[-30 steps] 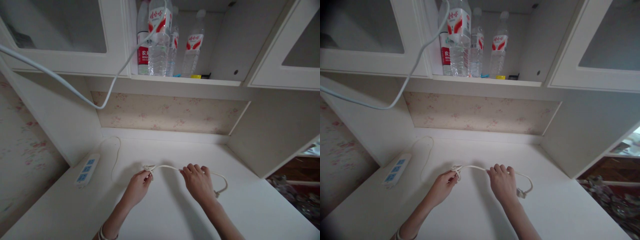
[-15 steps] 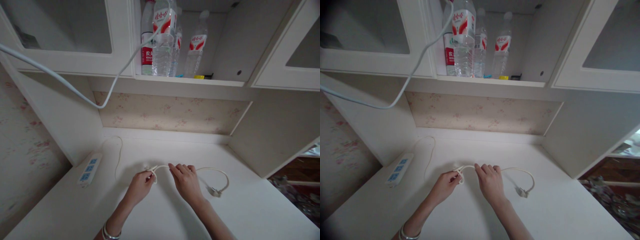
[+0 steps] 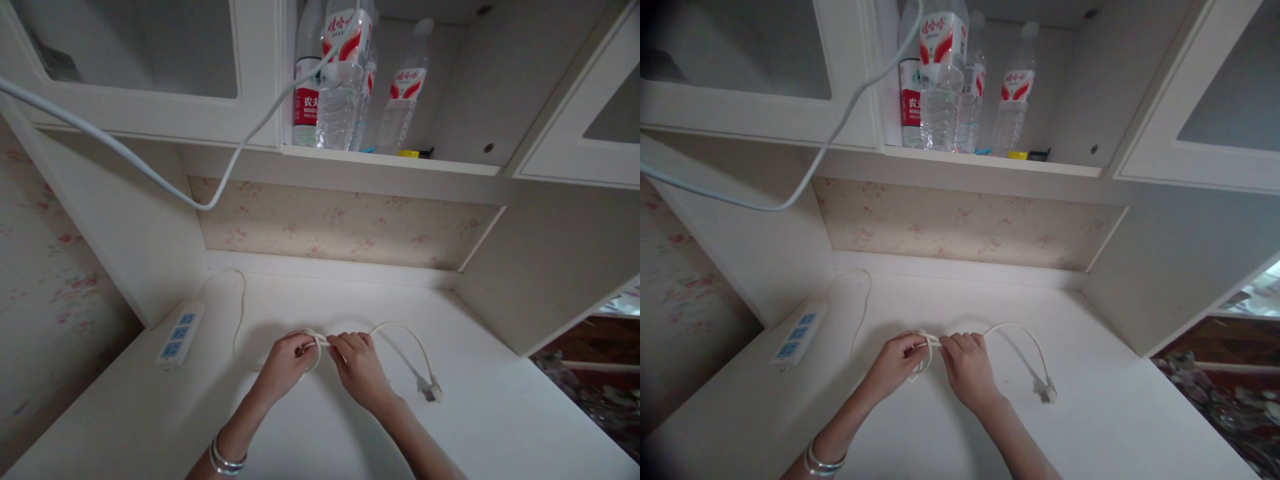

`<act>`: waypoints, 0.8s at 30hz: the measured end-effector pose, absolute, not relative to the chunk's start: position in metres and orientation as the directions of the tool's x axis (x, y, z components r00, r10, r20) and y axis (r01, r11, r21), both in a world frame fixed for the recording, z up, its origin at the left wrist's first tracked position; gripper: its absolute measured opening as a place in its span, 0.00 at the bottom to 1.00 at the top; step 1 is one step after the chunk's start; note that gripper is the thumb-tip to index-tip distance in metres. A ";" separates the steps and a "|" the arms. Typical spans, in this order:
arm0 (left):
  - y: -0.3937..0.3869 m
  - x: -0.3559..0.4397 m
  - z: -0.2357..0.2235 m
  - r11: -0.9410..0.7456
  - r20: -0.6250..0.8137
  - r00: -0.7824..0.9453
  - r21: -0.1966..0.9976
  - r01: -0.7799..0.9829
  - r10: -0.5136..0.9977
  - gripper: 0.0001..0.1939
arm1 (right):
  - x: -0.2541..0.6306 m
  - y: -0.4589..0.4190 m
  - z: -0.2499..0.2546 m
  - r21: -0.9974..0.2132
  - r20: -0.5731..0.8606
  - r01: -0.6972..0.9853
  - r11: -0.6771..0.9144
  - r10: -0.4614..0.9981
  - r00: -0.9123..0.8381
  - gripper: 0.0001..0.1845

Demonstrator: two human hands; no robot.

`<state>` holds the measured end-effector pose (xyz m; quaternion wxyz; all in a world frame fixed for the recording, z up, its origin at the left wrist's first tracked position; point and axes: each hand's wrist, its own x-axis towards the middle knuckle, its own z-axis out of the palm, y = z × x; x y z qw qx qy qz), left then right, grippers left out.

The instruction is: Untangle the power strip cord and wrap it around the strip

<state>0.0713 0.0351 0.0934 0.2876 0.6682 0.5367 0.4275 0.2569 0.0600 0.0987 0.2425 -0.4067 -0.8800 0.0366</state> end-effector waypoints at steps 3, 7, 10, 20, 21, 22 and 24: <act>0.038 0.071 0.088 -0.230 0.245 0.025 0.864 0.448 0.969 0.09 | 0.255 0.059 0.100 -0.389 0.406 0.639 0.663 0.746 -0.528 0.18; 0.039 0.073 0.084 -0.236 0.248 0.030 0.872 0.429 0.968 0.09 | 0.252 0.060 0.102 -0.459 0.397 0.618 0.638 0.770 -0.500 0.10; 0.037 0.077 0.084 -0.292 0.292 0.071 0.848 0.442 0.954 0.08 | 0.251 0.061 0.103 -0.409 0.427 0.658 0.632 0.770 -0.474 0.09; 0.035 0.053 0.076 -0.148 0.263 -0.175 0.860 0.488 0.949 0.13 | 0.281 0.085 0.079 -0.323 0.487 0.809 0.490 0.820 -0.302 0.09; 0.036 0.047 0.072 -0.112 0.233 -0.235 0.893 0.436 0.944 0.14 | 0.289 0.090 0.074 -0.330 0.482 0.833 0.444 0.838 -0.256 0.10; 0.038 0.040 0.069 -0.085 0.207 -0.293 0.921 0.380 0.934 0.15 | 0.297 0.094 0.070 -0.332 0.477 0.854 0.401 0.852 -0.215 0.10; 0.040 0.029 0.058 -0.070 0.175 -0.380 0.959 0.275 0.908 0.18 | 0.310 0.100 0.066 -0.320 0.465 0.884 0.340 0.870 -0.166 0.11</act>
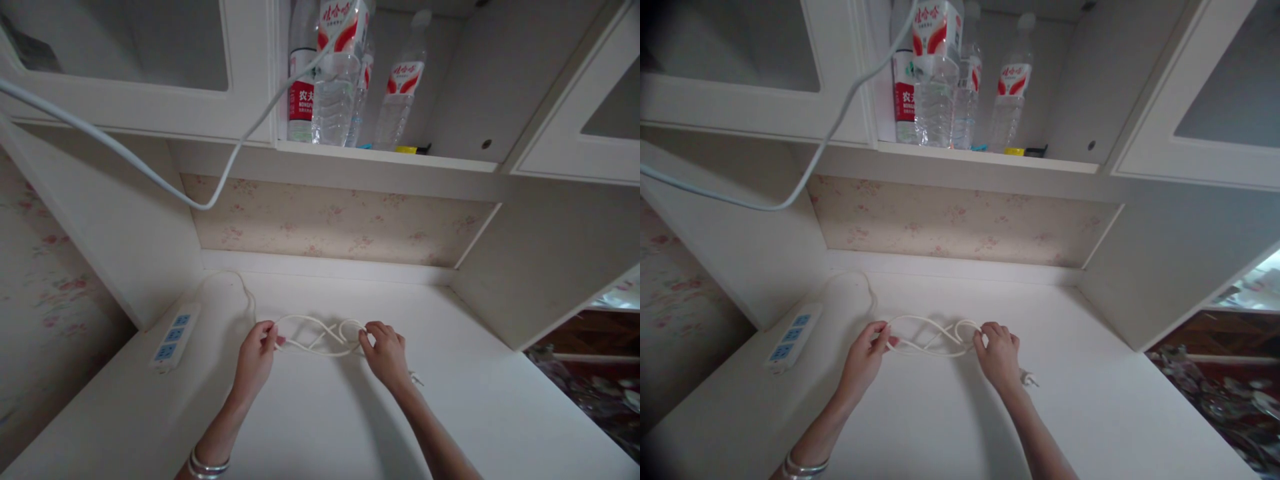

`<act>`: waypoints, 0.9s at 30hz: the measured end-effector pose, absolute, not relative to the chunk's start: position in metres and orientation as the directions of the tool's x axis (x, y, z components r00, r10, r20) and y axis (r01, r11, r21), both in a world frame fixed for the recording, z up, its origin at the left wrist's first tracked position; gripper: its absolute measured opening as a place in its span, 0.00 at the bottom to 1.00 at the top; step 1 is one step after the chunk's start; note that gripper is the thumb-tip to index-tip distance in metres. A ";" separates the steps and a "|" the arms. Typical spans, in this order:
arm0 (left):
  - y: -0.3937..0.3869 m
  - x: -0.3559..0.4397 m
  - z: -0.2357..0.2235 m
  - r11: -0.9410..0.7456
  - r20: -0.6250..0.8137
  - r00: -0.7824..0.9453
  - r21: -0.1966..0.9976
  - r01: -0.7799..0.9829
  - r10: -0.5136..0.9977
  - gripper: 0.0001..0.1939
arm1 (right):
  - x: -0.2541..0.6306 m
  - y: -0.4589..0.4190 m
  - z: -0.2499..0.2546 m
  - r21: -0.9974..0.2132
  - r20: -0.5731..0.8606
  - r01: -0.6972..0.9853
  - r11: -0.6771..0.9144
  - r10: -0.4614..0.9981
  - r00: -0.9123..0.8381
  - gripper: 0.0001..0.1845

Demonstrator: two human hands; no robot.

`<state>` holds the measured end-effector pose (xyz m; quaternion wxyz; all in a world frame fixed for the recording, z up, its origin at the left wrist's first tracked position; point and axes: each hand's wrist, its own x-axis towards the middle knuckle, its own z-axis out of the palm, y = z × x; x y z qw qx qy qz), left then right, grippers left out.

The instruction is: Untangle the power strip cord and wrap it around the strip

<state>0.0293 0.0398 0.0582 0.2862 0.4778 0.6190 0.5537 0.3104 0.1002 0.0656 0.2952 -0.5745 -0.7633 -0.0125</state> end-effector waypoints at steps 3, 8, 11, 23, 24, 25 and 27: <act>0.039 0.023 0.041 -0.104 0.161 -0.403 0.981 0.161 0.901 0.20 | 0.322 0.104 0.064 -0.296 0.455 0.900 0.320 0.876 -0.161 0.13; 0.024 0.027 0.032 -0.115 0.169 -0.176 0.953 0.282 0.970 0.16 | 0.321 0.107 0.063 -0.467 0.419 0.784 0.409 0.883 -0.211 0.17; 0.012 0.027 0.046 -0.153 0.161 0.015 0.906 0.394 0.987 0.11 | 0.318 0.108 0.058 -0.619 0.317 0.709 0.337 0.934 -0.167 0.18; 0.033 0.102 0.063 0.157 -0.241 0.145 0.886 0.435 0.960 0.33 | 0.299 0.104 0.013 -0.914 0.004 0.405 0.021 0.999 -0.042 0.21; 0.039 0.109 0.060 0.188 -0.270 0.149 0.890 0.416 0.951 0.34 | 0.298 0.101 0.014 -0.921 -0.003 0.390 0.015 0.999 -0.045 0.20; 0.045 0.114 0.057 0.195 -0.277 0.152 0.893 0.405 0.949 0.33 | 0.297 0.098 0.015 -0.928 -0.013 0.372 0.006 0.999 -0.050 0.20; 0.054 0.121 0.054 0.167 -0.253 0.165 0.896 0.411 0.953 0.29 | 0.295 0.093 0.018 -0.945 -0.050 0.327 -0.026 0.997 -0.064 0.20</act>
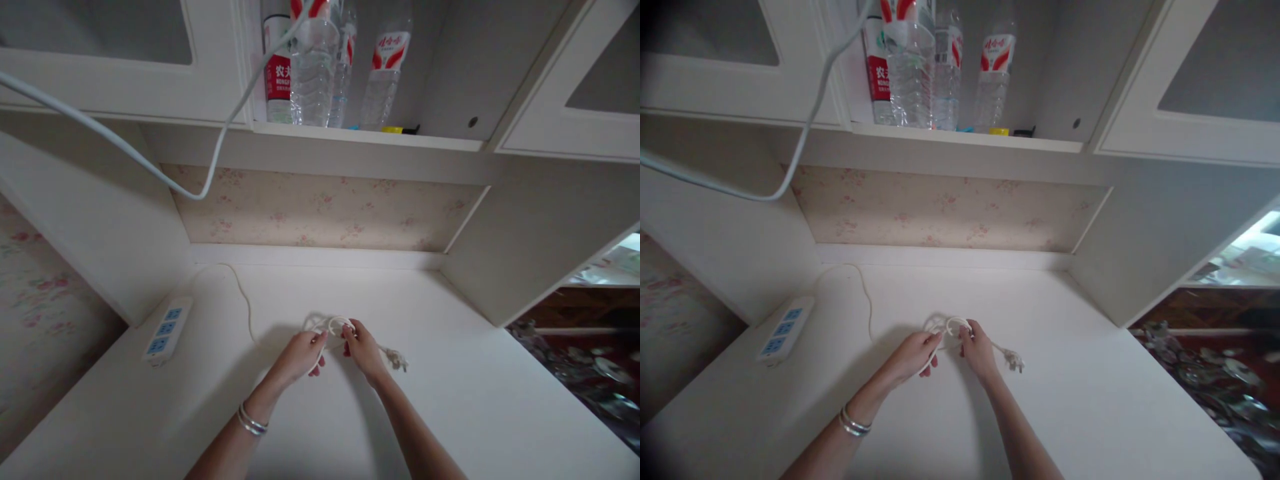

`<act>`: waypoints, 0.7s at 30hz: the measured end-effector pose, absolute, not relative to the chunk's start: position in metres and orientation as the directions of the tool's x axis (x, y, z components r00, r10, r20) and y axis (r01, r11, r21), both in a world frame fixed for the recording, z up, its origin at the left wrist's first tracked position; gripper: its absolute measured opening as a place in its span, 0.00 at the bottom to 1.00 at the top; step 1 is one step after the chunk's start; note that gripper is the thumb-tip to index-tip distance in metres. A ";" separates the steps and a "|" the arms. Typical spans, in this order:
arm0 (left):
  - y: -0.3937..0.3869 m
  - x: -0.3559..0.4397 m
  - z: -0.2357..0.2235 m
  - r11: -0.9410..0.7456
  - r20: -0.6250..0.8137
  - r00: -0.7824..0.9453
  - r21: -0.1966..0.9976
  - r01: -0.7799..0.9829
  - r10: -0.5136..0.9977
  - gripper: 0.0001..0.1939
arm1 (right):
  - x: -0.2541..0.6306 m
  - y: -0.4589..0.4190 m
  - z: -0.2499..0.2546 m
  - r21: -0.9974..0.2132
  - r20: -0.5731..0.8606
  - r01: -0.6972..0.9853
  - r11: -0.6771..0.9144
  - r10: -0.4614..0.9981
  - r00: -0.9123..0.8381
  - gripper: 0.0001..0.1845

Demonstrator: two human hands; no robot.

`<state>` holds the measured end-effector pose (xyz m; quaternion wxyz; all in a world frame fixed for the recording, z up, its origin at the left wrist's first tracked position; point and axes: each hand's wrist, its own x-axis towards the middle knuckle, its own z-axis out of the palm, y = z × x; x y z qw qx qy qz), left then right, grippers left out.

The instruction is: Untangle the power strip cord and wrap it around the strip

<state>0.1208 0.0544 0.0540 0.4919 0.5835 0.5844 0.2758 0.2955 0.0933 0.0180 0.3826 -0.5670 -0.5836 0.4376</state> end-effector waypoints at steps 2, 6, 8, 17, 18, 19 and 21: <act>0.059 0.123 0.054 0.131 -0.226 0.180 0.895 0.427 0.957 0.23 | 0.296 0.091 0.020 -0.957 -0.098 0.280 -0.074 0.992 -0.075 0.20; 0.053 0.119 0.060 0.078 -0.175 0.185 0.895 0.440 0.967 0.20 | 0.306 0.099 0.024 -0.960 -0.184 0.228 -0.165 0.981 -0.063 0.15; 0.046 0.112 0.065 0.048 -0.138 0.185 0.906 0.422 0.973 0.20 | 0.315 0.108 0.029 -0.957 -0.208 0.217 -0.195 0.977 -0.041 0.14; 0.024 0.049 0.079 0.032 -0.048 0.180 0.996 0.088 0.982 0.14 | 0.344 0.127 0.059 -0.968 -0.221 0.115 -0.224 0.975 0.037 0.11; 0.021 0.043 0.078 0.048 -0.060 0.206 0.997 0.062 0.977 0.14 | 0.344 0.126 0.059 -0.969 -0.226 0.095 -0.228 0.973 0.037 0.11; 0.017 0.039 0.077 0.063 -0.071 0.234 0.997 0.042 0.970 0.15 | 0.343 0.125 0.058 -0.969 -0.232 0.078 -0.234 0.972 0.036 0.11; 0.012 0.034 0.075 0.080 -0.085 0.283 0.996 0.032 0.955 0.16 | 0.340 0.122 0.054 -0.968 -0.245 0.056 -0.246 0.969 0.023 0.10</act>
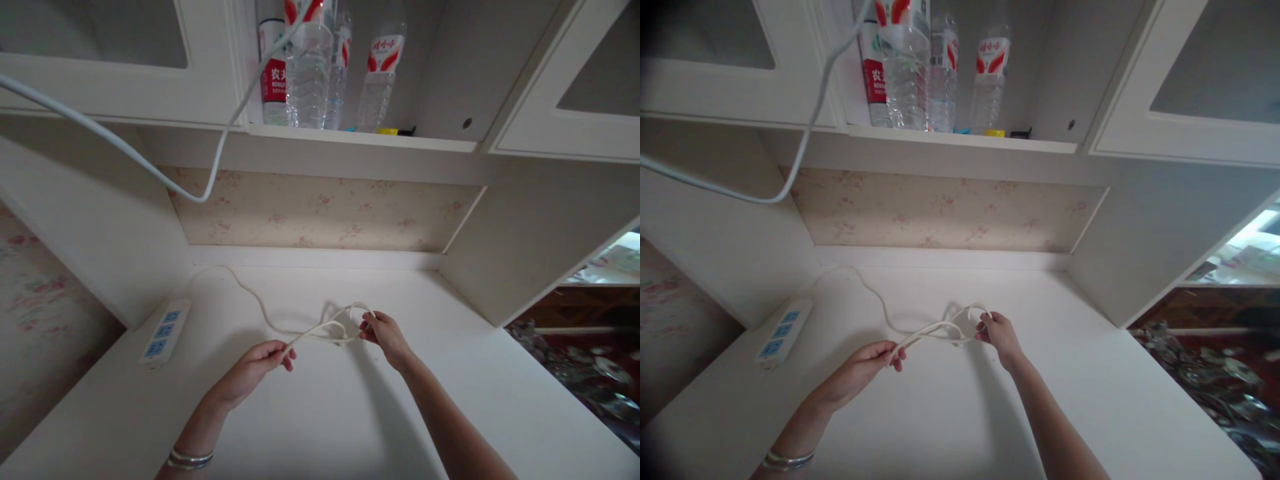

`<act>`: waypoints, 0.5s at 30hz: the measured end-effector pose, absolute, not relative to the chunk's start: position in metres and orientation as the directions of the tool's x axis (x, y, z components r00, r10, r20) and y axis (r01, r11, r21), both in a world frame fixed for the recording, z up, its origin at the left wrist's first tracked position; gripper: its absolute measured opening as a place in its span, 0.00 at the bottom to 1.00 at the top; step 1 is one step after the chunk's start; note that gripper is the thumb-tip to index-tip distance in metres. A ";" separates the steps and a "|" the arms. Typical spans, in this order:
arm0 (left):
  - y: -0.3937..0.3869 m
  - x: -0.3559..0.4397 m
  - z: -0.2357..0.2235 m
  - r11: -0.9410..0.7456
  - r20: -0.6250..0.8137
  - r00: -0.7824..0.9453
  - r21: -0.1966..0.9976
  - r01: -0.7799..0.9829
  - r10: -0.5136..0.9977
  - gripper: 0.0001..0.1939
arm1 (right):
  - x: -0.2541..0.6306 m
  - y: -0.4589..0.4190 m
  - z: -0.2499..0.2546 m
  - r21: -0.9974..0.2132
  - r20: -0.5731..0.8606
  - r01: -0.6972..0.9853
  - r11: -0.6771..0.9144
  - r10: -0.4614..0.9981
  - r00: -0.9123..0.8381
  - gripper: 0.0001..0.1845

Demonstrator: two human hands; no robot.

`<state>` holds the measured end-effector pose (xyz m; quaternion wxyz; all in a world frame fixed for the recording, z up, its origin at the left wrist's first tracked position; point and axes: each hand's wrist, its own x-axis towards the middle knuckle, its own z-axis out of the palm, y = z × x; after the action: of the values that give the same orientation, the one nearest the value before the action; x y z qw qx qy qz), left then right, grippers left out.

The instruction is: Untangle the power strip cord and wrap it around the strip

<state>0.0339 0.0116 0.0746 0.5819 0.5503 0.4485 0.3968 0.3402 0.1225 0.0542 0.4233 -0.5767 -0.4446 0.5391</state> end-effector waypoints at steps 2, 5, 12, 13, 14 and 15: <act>0.008 0.034 0.072 0.078 -0.092 0.321 0.995 0.058 0.943 0.19 | 0.336 0.120 0.050 -0.966 -0.255 0.046 -0.255 0.967 0.003 0.10; 0.006 0.040 0.072 0.136 -0.172 0.369 0.983 0.121 0.914 0.25 | 0.328 0.115 0.047 -0.966 -0.258 0.043 -0.257 0.966 -0.027 0.11; 0.011 0.094 0.073 0.363 -0.387 0.453 0.921 0.142 0.803 0.31 | 0.312 0.104 0.047 -0.969 -0.246 0.023 -0.245 0.964 -0.102 0.14; 0.012 0.106 0.071 0.341 -0.380 0.480 0.925 0.170 0.791 0.31 | 0.310 0.103 0.047 -0.970 -0.243 0.019 -0.242 0.965 -0.103 0.14; 0.013 0.118 0.068 0.289 -0.356 0.501 0.934 0.209 0.789 0.29 | 0.308 0.102 0.048 -0.971 -0.240 0.016 -0.239 0.965 -0.103 0.14; 0.014 0.130 0.065 0.233 -0.334 0.508 0.939 0.253 0.794 0.28 | 0.306 0.100 0.048 -0.972 -0.236 0.014 -0.236 0.966 -0.103 0.14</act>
<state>0.1299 0.0135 0.0648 0.6440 0.5825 0.4492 0.2101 0.3062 0.1004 0.0482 0.4096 -0.5298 -0.4627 0.5809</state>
